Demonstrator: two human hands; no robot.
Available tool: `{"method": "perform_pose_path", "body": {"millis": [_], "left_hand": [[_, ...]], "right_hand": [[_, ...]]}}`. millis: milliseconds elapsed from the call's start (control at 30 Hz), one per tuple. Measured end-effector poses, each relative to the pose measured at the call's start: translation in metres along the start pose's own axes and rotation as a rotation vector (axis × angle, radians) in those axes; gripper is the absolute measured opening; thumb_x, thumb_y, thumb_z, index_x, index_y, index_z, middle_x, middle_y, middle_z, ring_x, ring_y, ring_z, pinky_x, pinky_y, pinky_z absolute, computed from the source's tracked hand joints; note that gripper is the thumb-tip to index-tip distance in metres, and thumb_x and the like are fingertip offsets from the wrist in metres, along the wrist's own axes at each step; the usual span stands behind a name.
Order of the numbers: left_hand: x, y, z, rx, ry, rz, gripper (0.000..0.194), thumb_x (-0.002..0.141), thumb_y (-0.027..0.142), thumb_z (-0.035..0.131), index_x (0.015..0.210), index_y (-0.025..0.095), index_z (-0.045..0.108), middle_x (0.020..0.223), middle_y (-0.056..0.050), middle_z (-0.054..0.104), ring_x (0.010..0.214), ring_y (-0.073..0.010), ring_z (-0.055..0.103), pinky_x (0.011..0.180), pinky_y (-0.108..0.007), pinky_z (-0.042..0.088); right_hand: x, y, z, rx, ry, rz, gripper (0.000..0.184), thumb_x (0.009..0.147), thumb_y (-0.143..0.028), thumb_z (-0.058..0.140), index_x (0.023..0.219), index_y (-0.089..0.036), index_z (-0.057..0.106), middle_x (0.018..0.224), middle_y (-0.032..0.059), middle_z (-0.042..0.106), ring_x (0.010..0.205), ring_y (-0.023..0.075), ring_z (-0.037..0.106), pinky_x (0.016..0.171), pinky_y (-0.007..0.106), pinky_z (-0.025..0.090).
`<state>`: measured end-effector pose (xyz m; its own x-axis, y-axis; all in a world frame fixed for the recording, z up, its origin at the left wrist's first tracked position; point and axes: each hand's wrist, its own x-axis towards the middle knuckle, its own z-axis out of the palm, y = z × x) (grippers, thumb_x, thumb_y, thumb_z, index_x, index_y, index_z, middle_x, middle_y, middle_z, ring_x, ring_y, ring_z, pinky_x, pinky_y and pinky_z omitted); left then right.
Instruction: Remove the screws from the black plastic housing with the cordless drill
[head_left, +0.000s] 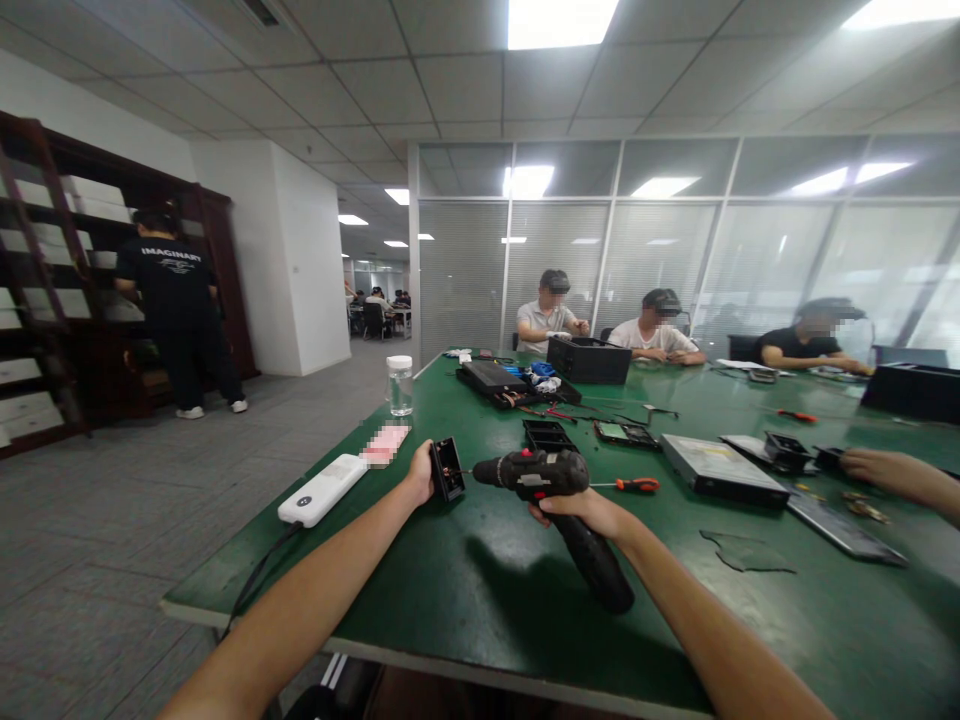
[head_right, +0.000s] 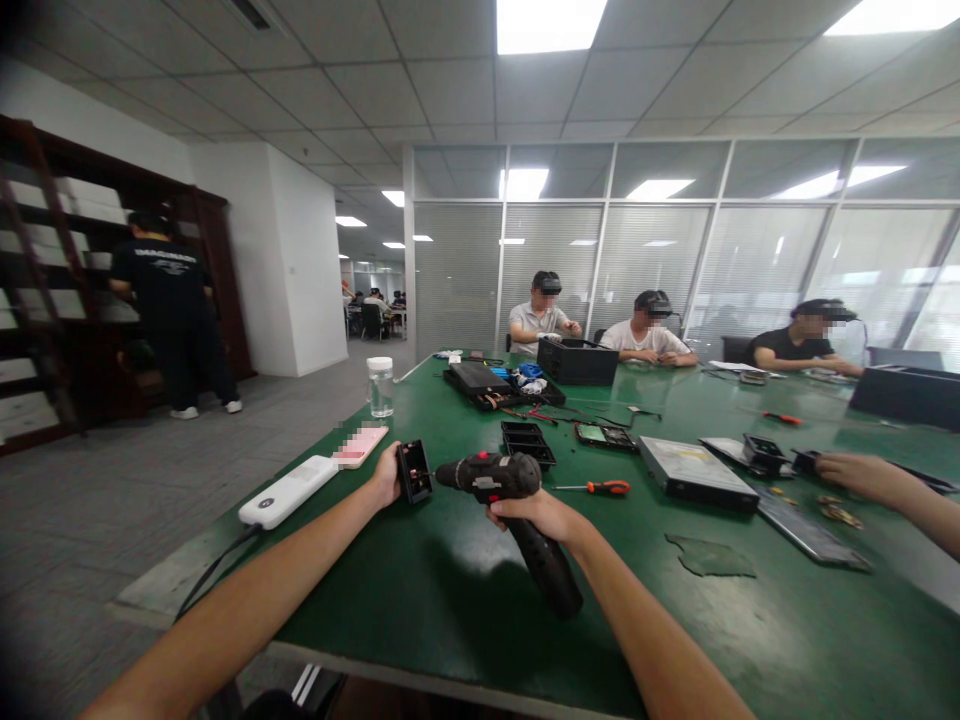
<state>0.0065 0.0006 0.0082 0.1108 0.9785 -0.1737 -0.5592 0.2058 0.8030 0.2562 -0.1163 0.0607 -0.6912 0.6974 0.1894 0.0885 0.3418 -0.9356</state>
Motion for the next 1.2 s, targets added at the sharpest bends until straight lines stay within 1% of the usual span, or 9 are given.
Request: {"method": "perform_pose_path", "body": {"millis": [167, 567, 667, 833, 967, 1100, 1200], "left_hand": [[0.0036, -0.0007, -0.0017, -0.003, 0.018, -0.016, 0.028, 0.066, 0.04, 0.037, 0.058, 0.015, 0.046, 0.046, 0.0, 0.045, 0.037, -0.0123, 0.044, 0.041, -0.027, 0.038], [0.0032, -0.0001, -0.0018, -0.033, -0.004, -0.033, 0.028, 0.066, 0.04, 0.037, 0.057, 0.015, 0.046, 0.046, -0.001, 0.045, 0.037, -0.0123, 0.044, 0.041, -0.027, 0.038], [0.0056, -0.0013, -0.0033, -0.03, 0.014, -0.025, 0.028, 0.066, 0.04, 0.037, 0.057, 0.015, 0.046, 0.046, 0.0, 0.045, 0.037, -0.0122, 0.044, 0.041, -0.027, 0.038], [0.0097, -0.0032, -0.0057, -0.018, -0.008, -0.012, 0.028, 0.065, 0.041, 0.038, 0.058, 0.015, 0.046, 0.046, 0.0, 0.045, 0.037, -0.0121, 0.044, 0.042, -0.026, 0.039], [0.0072, -0.0022, -0.004, -0.016, -0.008, -0.007, 0.028, 0.066, 0.041, 0.037, 0.059, 0.015, 0.046, 0.046, 0.0, 0.045, 0.037, -0.0121, 0.044, 0.041, -0.026, 0.038], [0.0027, -0.0005, -0.0011, -0.022, 0.021, -0.035, 0.029, 0.067, 0.04, 0.036, 0.058, 0.015, 0.045, 0.045, 0.0, 0.044, 0.036, -0.012, 0.043, 0.04, -0.026, 0.038], [0.0015, -0.0003, -0.0005, -0.02, 0.013, -0.022, 0.028, 0.066, 0.04, 0.036, 0.056, 0.015, 0.045, 0.045, -0.001, 0.045, 0.036, -0.0124, 0.043, 0.04, -0.027, 0.038]], "right_hand": [[0.0006, 0.0013, 0.0005, 0.026, 0.009, -0.006, 0.023, 0.069, -0.028, 0.047, 0.079, -0.008, 0.051, 0.066, 0.0039, 0.049, 0.06, 0.0112, 0.045, 0.062, 0.027, 0.035], [0.0001, 0.0016, -0.0004, 0.039, 0.017, 0.015, 0.023, 0.068, -0.028, 0.048, 0.078, -0.007, 0.052, 0.067, 0.0045, 0.049, 0.061, 0.0115, 0.045, 0.062, 0.027, 0.036], [0.0001, 0.0004, 0.0001, 0.047, 0.013, 0.016, 0.023, 0.068, -0.029, 0.048, 0.077, -0.008, 0.052, 0.066, 0.004, 0.049, 0.06, 0.0112, 0.044, 0.062, 0.027, 0.036], [0.0008, 0.0009, 0.0009, 0.059, 0.019, 0.009, 0.022, 0.068, -0.028, 0.048, 0.078, -0.008, 0.051, 0.066, 0.0038, 0.049, 0.06, 0.0107, 0.044, 0.062, 0.027, 0.036], [0.001, 0.0015, 0.0011, 0.062, 0.01, 0.008, 0.023, 0.069, -0.027, 0.048, 0.08, -0.007, 0.051, 0.067, 0.0042, 0.049, 0.06, 0.0106, 0.045, 0.062, 0.027, 0.036], [0.0007, -0.0001, 0.0013, 0.053, 0.009, 0.006, 0.024, 0.068, -0.029, 0.048, 0.078, -0.008, 0.052, 0.067, 0.0041, 0.049, 0.06, 0.0105, 0.045, 0.062, 0.027, 0.036], [0.0006, -0.0007, 0.0011, 0.044, 0.017, 0.009, 0.025, 0.068, -0.03, 0.048, 0.078, -0.008, 0.052, 0.067, 0.0045, 0.049, 0.06, 0.011, 0.045, 0.062, 0.027, 0.036]]}}
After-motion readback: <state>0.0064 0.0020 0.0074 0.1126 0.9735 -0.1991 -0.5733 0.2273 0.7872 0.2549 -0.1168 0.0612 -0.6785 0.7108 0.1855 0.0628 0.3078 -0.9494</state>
